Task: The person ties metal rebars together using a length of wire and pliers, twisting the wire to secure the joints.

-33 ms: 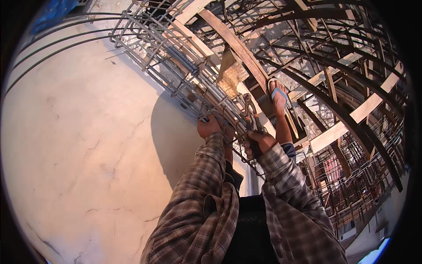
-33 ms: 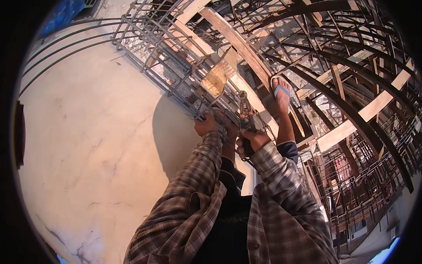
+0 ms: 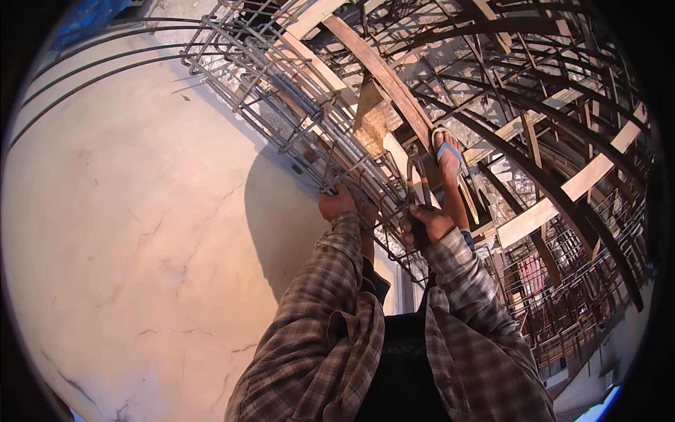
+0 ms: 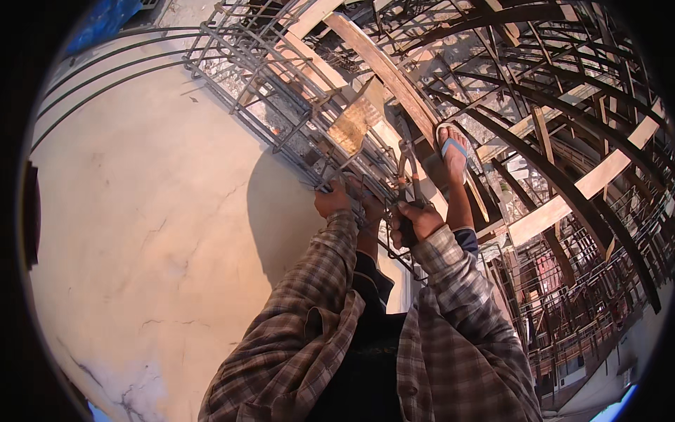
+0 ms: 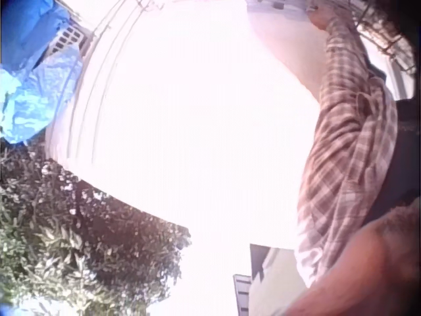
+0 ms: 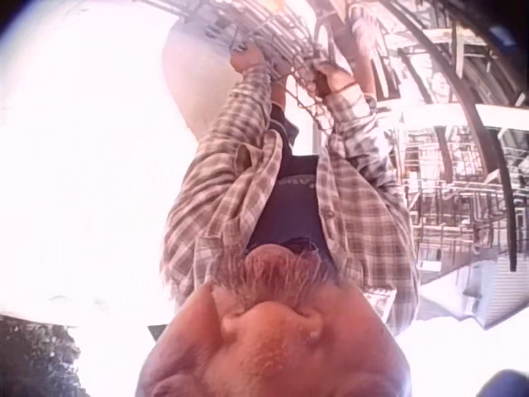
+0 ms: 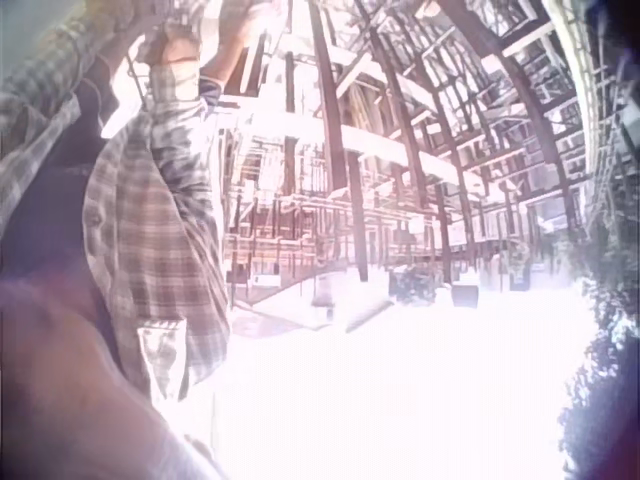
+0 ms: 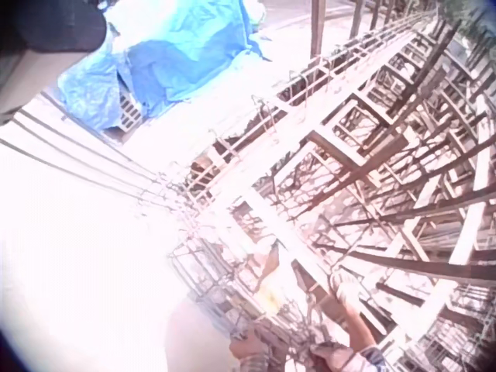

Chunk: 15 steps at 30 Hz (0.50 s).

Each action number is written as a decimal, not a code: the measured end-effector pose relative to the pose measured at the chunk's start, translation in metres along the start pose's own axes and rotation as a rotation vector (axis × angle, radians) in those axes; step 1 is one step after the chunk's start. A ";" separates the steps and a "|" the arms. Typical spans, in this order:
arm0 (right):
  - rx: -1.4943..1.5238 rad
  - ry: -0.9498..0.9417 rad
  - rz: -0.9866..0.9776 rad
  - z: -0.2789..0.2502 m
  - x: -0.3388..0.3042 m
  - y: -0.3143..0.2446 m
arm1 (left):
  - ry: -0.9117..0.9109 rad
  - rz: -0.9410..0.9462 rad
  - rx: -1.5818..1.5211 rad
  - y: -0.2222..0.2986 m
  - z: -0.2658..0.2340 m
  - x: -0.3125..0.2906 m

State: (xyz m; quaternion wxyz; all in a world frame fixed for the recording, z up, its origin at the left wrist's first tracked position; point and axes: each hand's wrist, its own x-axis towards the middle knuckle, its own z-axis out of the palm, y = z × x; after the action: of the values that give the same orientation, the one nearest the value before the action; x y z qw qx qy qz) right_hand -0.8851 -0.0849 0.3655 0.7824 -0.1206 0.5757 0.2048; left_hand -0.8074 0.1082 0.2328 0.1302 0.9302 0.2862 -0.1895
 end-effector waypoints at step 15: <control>-1.207 0.466 -0.460 -0.094 0.039 0.055 | 0.002 0.026 -0.070 -0.004 -0.006 0.007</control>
State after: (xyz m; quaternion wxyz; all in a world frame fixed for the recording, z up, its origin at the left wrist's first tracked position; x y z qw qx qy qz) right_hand -0.9808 -0.0687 0.3025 0.4576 -0.6954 0.4738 0.2872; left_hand -0.8027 0.1167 0.2352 0.1648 0.9289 0.2807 -0.1768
